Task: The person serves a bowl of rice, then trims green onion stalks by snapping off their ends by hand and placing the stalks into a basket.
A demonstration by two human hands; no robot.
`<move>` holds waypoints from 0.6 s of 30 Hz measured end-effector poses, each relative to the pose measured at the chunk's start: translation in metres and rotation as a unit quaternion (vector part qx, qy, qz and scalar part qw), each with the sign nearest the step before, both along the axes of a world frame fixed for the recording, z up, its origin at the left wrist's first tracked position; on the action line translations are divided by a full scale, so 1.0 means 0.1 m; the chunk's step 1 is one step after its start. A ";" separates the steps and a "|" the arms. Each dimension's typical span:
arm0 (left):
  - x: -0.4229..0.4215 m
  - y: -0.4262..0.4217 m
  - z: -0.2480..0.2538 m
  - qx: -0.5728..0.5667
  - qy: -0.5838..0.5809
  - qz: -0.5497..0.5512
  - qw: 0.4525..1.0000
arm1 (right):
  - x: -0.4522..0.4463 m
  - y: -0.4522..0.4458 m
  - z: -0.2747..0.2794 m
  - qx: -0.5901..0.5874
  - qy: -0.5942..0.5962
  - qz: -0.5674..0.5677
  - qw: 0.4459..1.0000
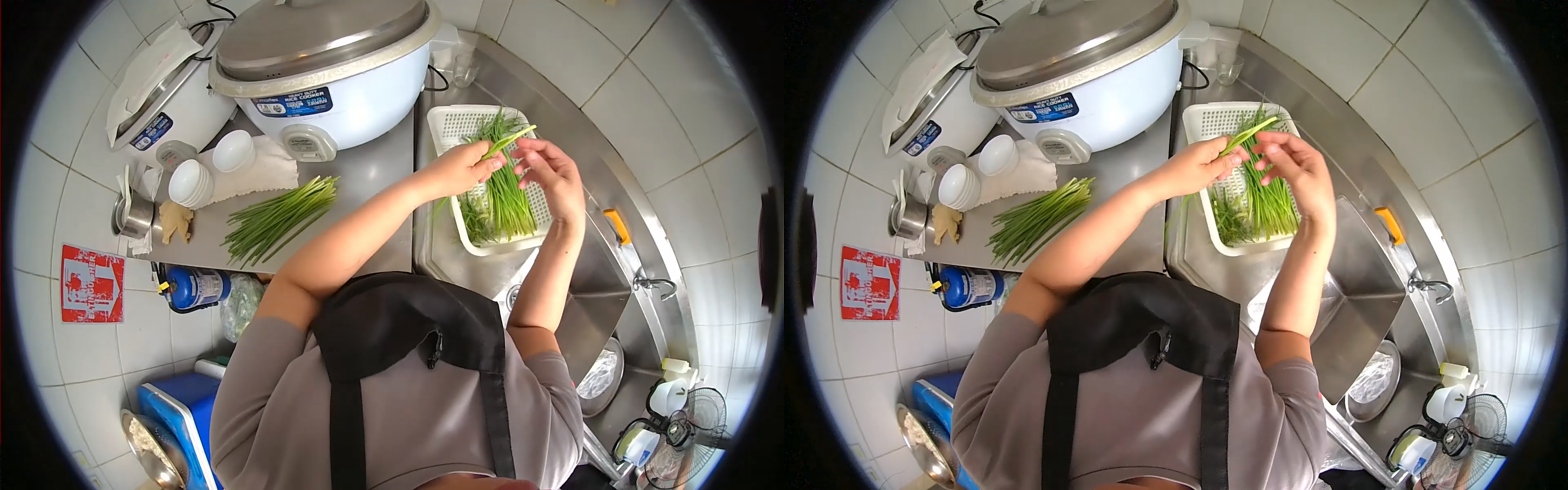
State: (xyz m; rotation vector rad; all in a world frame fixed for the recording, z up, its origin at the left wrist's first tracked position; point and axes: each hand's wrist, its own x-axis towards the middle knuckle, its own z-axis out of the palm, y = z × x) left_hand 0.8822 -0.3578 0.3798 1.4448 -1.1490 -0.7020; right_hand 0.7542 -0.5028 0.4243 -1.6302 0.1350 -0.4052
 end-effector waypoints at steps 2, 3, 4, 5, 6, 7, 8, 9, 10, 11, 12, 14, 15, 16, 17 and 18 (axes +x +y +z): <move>-0.02 0.02 0.00 -0.012 0.017 -0.021 1.000 | 0.11 0.07 -0.06 0.024 -0.013 -0.009 1.000; -0.04 0.04 0.02 -0.027 0.032 -0.040 0.998 | 0.16 0.07 -0.10 0.017 -0.019 -0.012 1.000; -0.04 0.06 0.05 -0.025 0.032 -0.040 0.998 | 0.20 0.10 -0.12 0.009 -0.026 -0.015 1.000; -0.04 0.09 0.09 -0.014 0.085 -0.041 0.995 | 0.23 0.15 -0.11 0.016 -0.034 -0.030 0.999; -0.04 0.11 0.11 -0.003 0.138 -0.041 0.990 | 0.25 0.16 -0.11 0.017 -0.034 -0.029 0.999; -0.02 0.12 0.09 -0.034 0.180 -0.041 0.982 | 0.26 0.17 -0.11 0.015 -0.035 -0.028 0.999; 0.00 0.13 0.09 -0.034 0.180 -0.039 0.982 | 0.28 0.17 -0.11 0.013 -0.037 -0.026 0.999; 0.00 0.16 0.14 -0.030 0.255 -0.048 0.965 | 0.29 0.18 -0.11 0.014 -0.035 -0.025 0.999; 0.01 0.19 0.16 -0.026 0.328 -0.057 0.942 | 0.30 0.20 -0.10 0.003 -0.032 -0.027 0.999; 0.03 0.21 0.15 -0.027 0.319 -0.055 0.946 | 0.30 0.21 -0.09 -0.008 -0.029 -0.030 0.999; 0.04 0.21 0.13 -0.027 0.319 -0.055 0.946 | 0.31 0.22 -0.09 -0.008 -0.029 -0.029 0.999; 0.05 0.21 0.10 -0.036 0.257 -0.017 0.966 | 0.32 0.23 -0.10 -0.023 -0.021 -0.051 0.998; 0.04 0.21 0.11 -0.036 0.257 -0.018 0.966 | 0.32 0.22 -0.11 -0.023 -0.020 -0.052 0.998; 0.02 0.22 0.14 -0.044 0.256 -0.004 0.966 | 0.33 0.22 -0.13 -0.037 -0.026 -0.046 0.998; 0.01 0.23 0.15 -0.053 0.254 0.010 0.966 | 0.33 0.22 -0.14 -0.052 -0.032 -0.040 0.997; 0.02 0.22 0.13 -0.052 0.255 0.011 0.966 | 0.33 0.23 -0.13 -0.051 -0.031 -0.040 0.997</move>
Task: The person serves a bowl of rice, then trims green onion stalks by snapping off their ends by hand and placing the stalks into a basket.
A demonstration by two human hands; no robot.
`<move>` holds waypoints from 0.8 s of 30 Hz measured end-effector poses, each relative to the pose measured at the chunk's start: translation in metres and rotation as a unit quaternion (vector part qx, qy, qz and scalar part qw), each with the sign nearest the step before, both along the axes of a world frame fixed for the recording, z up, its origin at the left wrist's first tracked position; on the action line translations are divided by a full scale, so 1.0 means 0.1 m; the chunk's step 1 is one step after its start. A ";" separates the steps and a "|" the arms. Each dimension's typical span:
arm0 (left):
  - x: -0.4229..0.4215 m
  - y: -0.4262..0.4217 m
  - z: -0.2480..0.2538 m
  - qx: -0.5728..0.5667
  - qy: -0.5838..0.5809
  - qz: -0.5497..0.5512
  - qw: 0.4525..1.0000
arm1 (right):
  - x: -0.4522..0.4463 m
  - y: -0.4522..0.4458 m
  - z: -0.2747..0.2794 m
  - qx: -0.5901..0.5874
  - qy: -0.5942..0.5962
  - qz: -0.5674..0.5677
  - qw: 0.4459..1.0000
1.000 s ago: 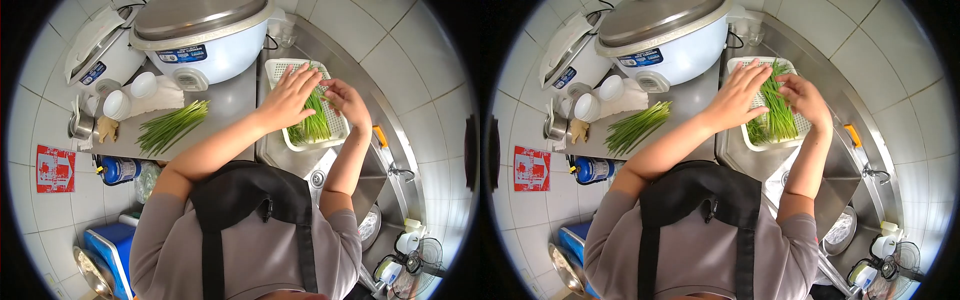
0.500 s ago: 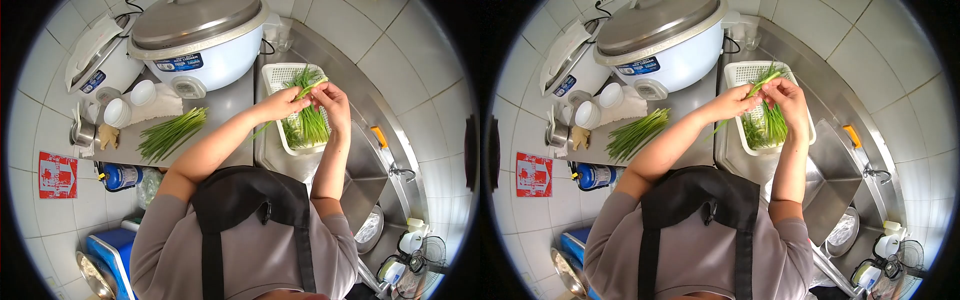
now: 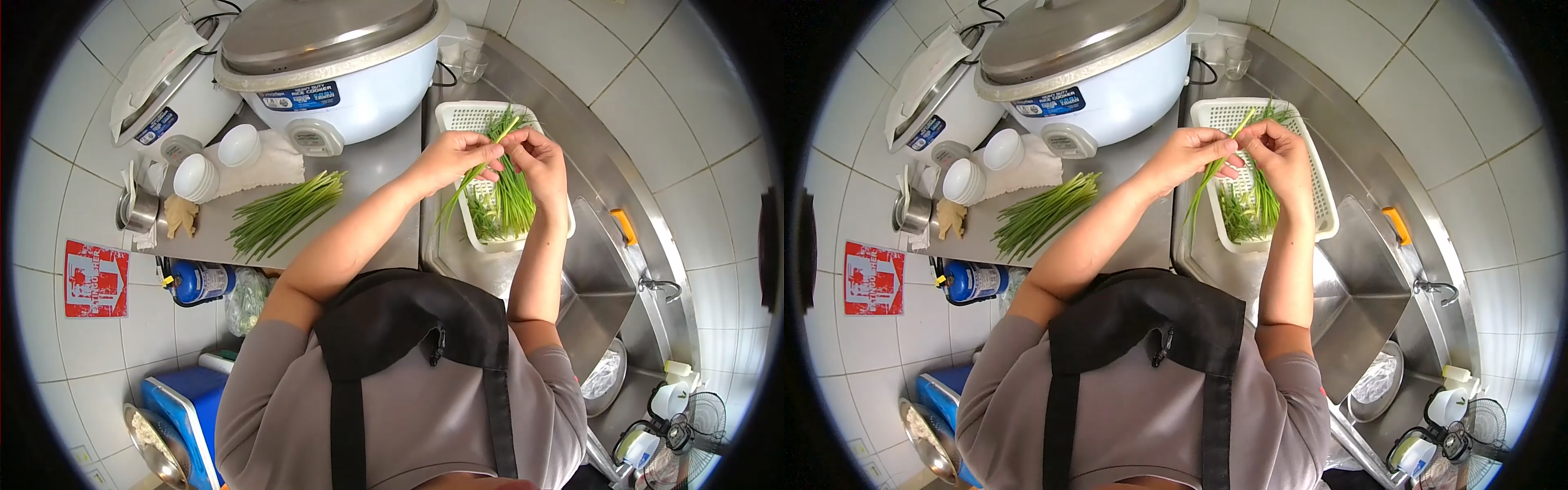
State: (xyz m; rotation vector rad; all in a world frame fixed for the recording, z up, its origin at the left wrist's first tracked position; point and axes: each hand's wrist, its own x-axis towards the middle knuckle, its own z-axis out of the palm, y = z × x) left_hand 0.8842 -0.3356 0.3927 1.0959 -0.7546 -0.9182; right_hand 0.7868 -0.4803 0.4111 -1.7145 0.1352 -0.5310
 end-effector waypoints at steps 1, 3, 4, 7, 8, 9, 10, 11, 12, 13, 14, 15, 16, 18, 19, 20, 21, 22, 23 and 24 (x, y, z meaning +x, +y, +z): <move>0.02 -0.02 -0.04 -0.011 -0.058 0.012 0.998 | -0.01 0.02 0.02 -0.004 0.004 -0.008 1.000; 0.04 -0.03 -0.08 -0.021 -0.117 0.023 0.993 | -0.01 0.01 0.01 -0.007 0.008 -0.017 1.000; 0.05 -0.02 -0.08 -0.017 -0.114 0.037 0.993 | -0.01 -0.02 -0.01 0.004 -0.006 -0.016 1.000; 0.10 0.03 -0.06 0.007 -0.139 0.036 0.990 | -0.05 -0.06 -0.01 -0.050 -0.011 -0.063 0.997; 0.12 0.05 -0.05 0.026 -0.166 0.023 0.986 | -0.07 -0.07 0.00 -0.115 -0.001 -0.110 0.987; 0.14 0.08 -0.06 0.026 -0.166 0.022 0.986 | -0.09 -0.09 0.00 -0.114 -0.001 -0.111 0.987; 0.17 0.11 -0.06 0.032 -0.155 0.021 0.987 | -0.11 -0.11 0.01 -0.174 -0.018 -0.170 0.970; 0.18 0.13 -0.06 0.039 -0.143 0.021 0.989 | -0.13 -0.13 0.00 -0.233 -0.033 -0.228 0.945; 0.19 0.16 -0.05 0.039 -0.144 0.020 0.989 | -0.15 -0.17 0.00 -0.232 -0.033 -0.229 0.945; 0.20 0.17 -0.04 0.043 -0.114 0.041 0.992 | -0.16 -0.22 0.01 -0.166 -0.043 -0.231 0.958; 0.20 0.18 -0.02 0.046 -0.085 0.062 0.993 | -0.17 -0.24 0.01 -0.100 -0.053 -0.231 0.966; 0.17 0.17 0.05 0.048 -0.084 0.080 0.992 | -0.19 -0.17 0.07 0.043 -0.096 -0.138 0.985; 0.16 0.14 0.04 0.048 -0.084 0.080 0.992 | -0.17 -0.09 0.08 0.043 -0.095 -0.138 0.985; 0.10 0.04 0.06 0.016 -0.045 0.053 0.997 | -0.12 0.06 0.08 0.167 -0.111 -0.039 0.979; 0.03 0.01 0.08 0.003 -0.016 0.051 0.999 | -0.10 0.06 0.06 0.171 -0.116 -0.005 0.978; 0.02 0.00 0.10 0.003 -0.016 0.052 0.999 | -0.09 0.09 0.08 0.171 -0.116 -0.004 0.978; 0.01 0.00 0.13 0.029 -0.048 0.049 0.997 | -0.08 0.11 0.10 0.160 -0.114 -0.015 0.980; 0.01 0.01 0.17 0.055 -0.082 0.045 0.994 | -0.08 0.13 0.13 0.150 -0.113 -0.027 0.982; -0.01 0.03 0.21 0.072 -0.107 0.078 0.989 | -0.11 0.13 0.14 0.104 -0.123 -0.058 0.985; 0.01 0.03 0.18 0.072 -0.108 0.079 0.988 | -0.12 0.13 0.15 0.104 -0.124 -0.058 0.985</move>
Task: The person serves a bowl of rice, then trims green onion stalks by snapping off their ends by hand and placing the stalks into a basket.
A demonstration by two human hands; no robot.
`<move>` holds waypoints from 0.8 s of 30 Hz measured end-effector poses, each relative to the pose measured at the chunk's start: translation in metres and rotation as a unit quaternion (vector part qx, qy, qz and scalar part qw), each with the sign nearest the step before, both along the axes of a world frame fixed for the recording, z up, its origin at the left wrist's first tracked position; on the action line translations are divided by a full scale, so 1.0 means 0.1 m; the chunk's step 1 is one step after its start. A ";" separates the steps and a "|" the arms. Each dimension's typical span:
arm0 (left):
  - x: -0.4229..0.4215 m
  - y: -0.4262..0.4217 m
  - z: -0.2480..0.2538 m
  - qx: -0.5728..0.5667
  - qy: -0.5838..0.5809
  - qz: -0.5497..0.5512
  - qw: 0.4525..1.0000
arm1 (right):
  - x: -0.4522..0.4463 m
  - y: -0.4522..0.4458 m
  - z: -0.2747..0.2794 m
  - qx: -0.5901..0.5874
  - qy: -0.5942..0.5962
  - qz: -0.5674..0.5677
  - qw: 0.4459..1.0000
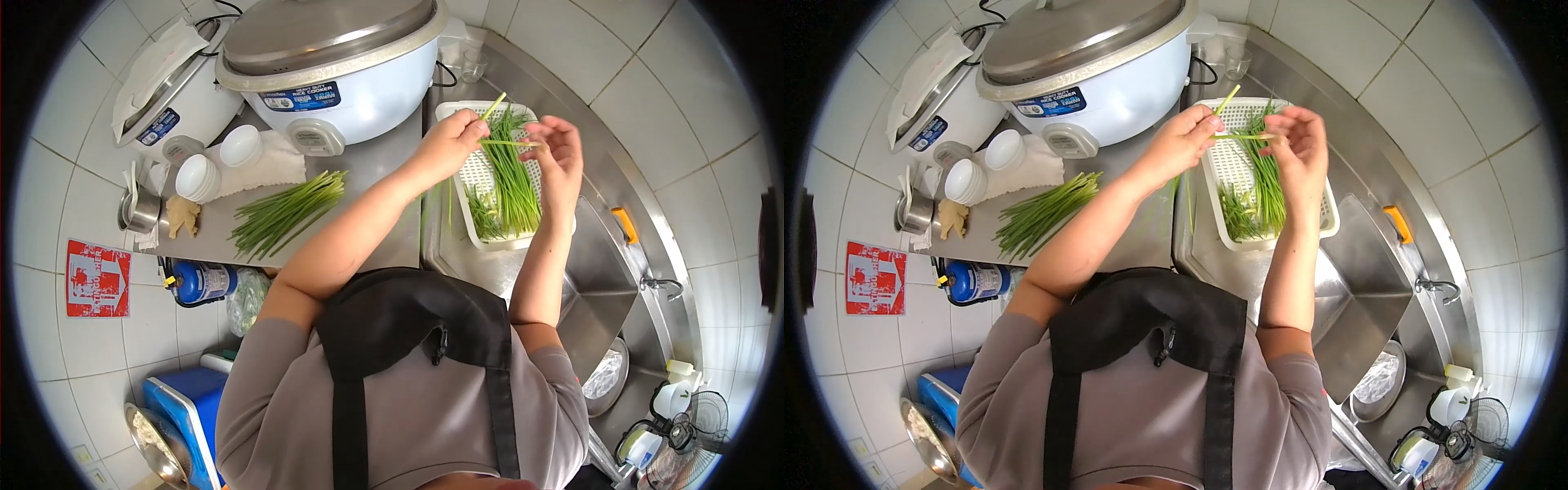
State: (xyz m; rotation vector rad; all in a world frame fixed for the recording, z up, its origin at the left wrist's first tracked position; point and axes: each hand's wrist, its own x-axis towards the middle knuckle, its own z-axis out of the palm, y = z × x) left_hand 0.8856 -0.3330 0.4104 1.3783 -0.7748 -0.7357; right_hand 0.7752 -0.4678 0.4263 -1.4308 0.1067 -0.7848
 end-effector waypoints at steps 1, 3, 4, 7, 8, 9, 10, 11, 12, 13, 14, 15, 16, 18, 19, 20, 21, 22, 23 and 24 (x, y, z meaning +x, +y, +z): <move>0.04 -0.01 -0.06 -0.019 -0.045 0.031 0.998 | -0.01 -0.01 0.00 -0.080 -0.024 -0.086 0.993; 0.08 -0.02 -0.11 -0.036 -0.090 0.061 0.993 | -0.07 0.05 0.10 -0.258 -0.039 -0.196 0.945; 0.08 -0.02 -0.13 -0.042 -0.130 0.079 0.987 | -0.09 0.08 0.14 -0.255 -0.038 -0.198 0.946; 0.08 -0.03 -0.17 -0.053 -0.174 0.095 0.979 | -0.11 0.24 0.32 -0.476 -0.017 -0.187 0.859; 0.09 -0.04 -0.18 -0.061 -0.177 0.098 0.977 | -0.11 0.22 0.31 -0.477 -0.018 -0.188 0.859; 0.07 -0.02 -0.14 -0.061 -0.179 0.099 0.977 | -0.10 0.19 0.27 -0.497 0.023 -0.149 0.854; 0.04 0.00 -0.11 -0.062 -0.171 0.102 0.978 | -0.09 0.16 0.24 -0.516 0.065 -0.109 0.847; 0.02 0.02 -0.06 -0.062 -0.162 0.107 0.979 | -0.07 0.15 0.22 -0.522 0.066 -0.121 0.842; 0.02 0.06 -0.02 -0.062 -0.162 0.109 0.979 | -0.07 0.12 0.22 -0.522 0.065 -0.120 0.842; 0.04 0.13 0.01 -0.047 -0.123 0.053 0.990 | -0.06 0.10 0.22 -0.518 0.067 -0.161 0.837; 0.05 0.18 0.03 -0.031 -0.085 -0.006 0.996 | -0.07 0.08 0.23 -0.512 0.068 -0.204 0.831; 0.07 0.19 0.03 -0.031 -0.085 -0.006 0.996 | -0.07 0.07 0.24 -0.520 0.081 -0.222 0.821; 0.08 0.20 0.01 -0.014 -0.083 -0.006 0.996 | -0.07 0.08 0.24 -0.520 0.081 -0.222 0.821; 0.08 0.20 0.01 0.004 -0.080 -0.007 0.997 | -0.04 0.15 0.24 -0.557 0.050 -0.196 0.805; 0.07 0.20 0.02 0.015 -0.086 0.000 0.996 | -0.02 0.19 0.23 -0.557 0.050 -0.196 0.805; 0.06 0.19 0.03 0.027 -0.092 0.006 0.995 | 0.01 0.23 0.21 -0.560 0.050 -0.173 0.808; 0.06 0.18 0.02 0.027 -0.092 0.005 0.995 | 0.03 0.24 0.19 -0.563 0.049 -0.149 0.811; 0.07 0.17 0.00 0.017 -0.101 0.002 0.995 | 0.03 0.24 0.18 -0.563 0.049 -0.149 0.811; 0.08 0.16 -0.01 0.008 -0.109 0.000 0.994 | 0.05 0.23 0.17 -0.554 0.055 -0.149 0.817; 0.09 0.15 -0.02 0.009 -0.110 0.001 0.994 | 0.06 0.23 0.16 -0.545 0.061 -0.148 0.823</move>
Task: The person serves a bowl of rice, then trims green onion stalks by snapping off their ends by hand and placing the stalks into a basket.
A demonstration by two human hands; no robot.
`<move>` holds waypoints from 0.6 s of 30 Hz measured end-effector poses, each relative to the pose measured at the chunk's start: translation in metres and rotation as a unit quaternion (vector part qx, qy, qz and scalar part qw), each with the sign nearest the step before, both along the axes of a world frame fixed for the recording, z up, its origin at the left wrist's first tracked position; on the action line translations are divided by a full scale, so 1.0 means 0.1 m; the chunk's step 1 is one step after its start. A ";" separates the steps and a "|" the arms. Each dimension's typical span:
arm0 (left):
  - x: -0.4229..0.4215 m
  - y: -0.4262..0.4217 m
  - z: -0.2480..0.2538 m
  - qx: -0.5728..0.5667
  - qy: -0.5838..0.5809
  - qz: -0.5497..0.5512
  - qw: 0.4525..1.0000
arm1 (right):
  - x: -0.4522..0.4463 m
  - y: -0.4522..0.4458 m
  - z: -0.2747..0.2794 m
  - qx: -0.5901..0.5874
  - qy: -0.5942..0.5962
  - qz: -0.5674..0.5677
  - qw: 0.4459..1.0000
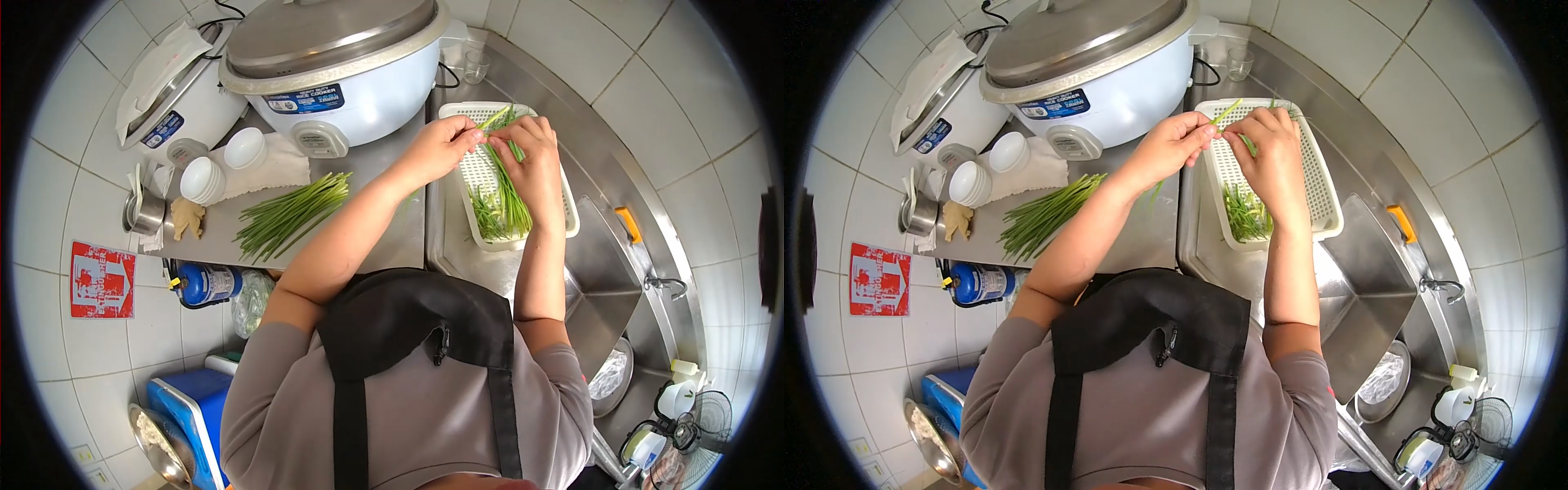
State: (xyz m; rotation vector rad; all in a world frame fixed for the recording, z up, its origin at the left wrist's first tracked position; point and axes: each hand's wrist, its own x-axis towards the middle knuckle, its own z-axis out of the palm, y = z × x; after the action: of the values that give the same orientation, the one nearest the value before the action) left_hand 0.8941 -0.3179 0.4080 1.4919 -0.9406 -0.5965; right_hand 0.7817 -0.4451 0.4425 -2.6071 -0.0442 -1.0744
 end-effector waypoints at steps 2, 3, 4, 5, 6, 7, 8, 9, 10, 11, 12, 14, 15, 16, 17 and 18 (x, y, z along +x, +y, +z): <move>0.02 0.00 -0.02 -0.041 0.066 -0.033 0.996 | 0.09 -0.05 -0.08 0.063 -0.030 0.043 0.997; 0.03 0.01 -0.03 -0.039 0.066 -0.032 0.997 | 0.13 -0.06 -0.13 0.125 -0.059 0.083 0.987; 0.04 0.01 -0.04 -0.064 0.124 -0.047 0.989 | 0.16 -0.05 -0.17 0.126 -0.059 0.083 0.987; 0.05 0.00 -0.05 -0.090 0.181 -0.063 0.977 | 0.19 -0.02 -0.20 0.333 -0.085 0.103 0.933; 0.03 0.00 -0.03 -0.090 0.182 -0.064 0.977 | 0.23 0.01 -0.23 0.525 -0.108 0.118 0.836; 0.00 0.00 0.01 -0.117 0.203 -0.046 0.971 | 0.27 0.01 -0.25 0.606 -0.128 0.162 0.768; -0.02 -0.01 0.03 -0.145 0.224 -0.028 0.963 | 0.26 0.00 -0.29 0.606 -0.127 0.162 0.768; -0.01 -0.02 0.03 -0.146 0.223 -0.028 0.963 | 0.23 -0.02 -0.33 0.633 -0.043 0.190 0.749; 0.00 -0.03 0.04 -0.161 0.209 -0.035 0.964 | 0.21 -0.02 -0.36 0.654 0.042 0.218 0.723; 0.02 -0.03 0.04 -0.176 0.194 -0.042 0.964 | 0.20 0.03 -0.39 0.626 0.063 0.215 0.747; 0.02 -0.04 0.04 -0.176 0.195 -0.042 0.964 | 0.19 0.10 -0.37 0.597 0.075 0.192 0.775; 0.00 -0.06 0.04 -0.166 0.201 -0.009 0.965 | 0.21 0.09 -0.44 0.577 0.042 0.158 0.800; 0.01 -0.06 0.03 -0.171 0.213 -0.004 0.962 | 0.21 0.06 -0.43 0.583 0.027 0.139 0.800; 0.02 -0.06 0.03 -0.171 0.213 -0.004 0.962 | 0.19 0.01 -0.41 0.588 0.012 0.120 0.800; 0.04 -0.05 0.03 -0.192 0.241 0.019 0.951 | 0.16 -0.07 -0.42 0.586 0.007 0.115 0.802; 0.05 -0.03 0.04 -0.213 0.268 0.043 0.939 | 0.13 -0.19 -0.45 0.578 0.013 0.094 0.810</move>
State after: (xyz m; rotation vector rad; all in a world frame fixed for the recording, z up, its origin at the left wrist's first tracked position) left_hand 0.8995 -0.3210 0.4119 0.9061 -0.5266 -0.6426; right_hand 0.7948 -0.4636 0.3976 -1.4527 0.2697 -0.6416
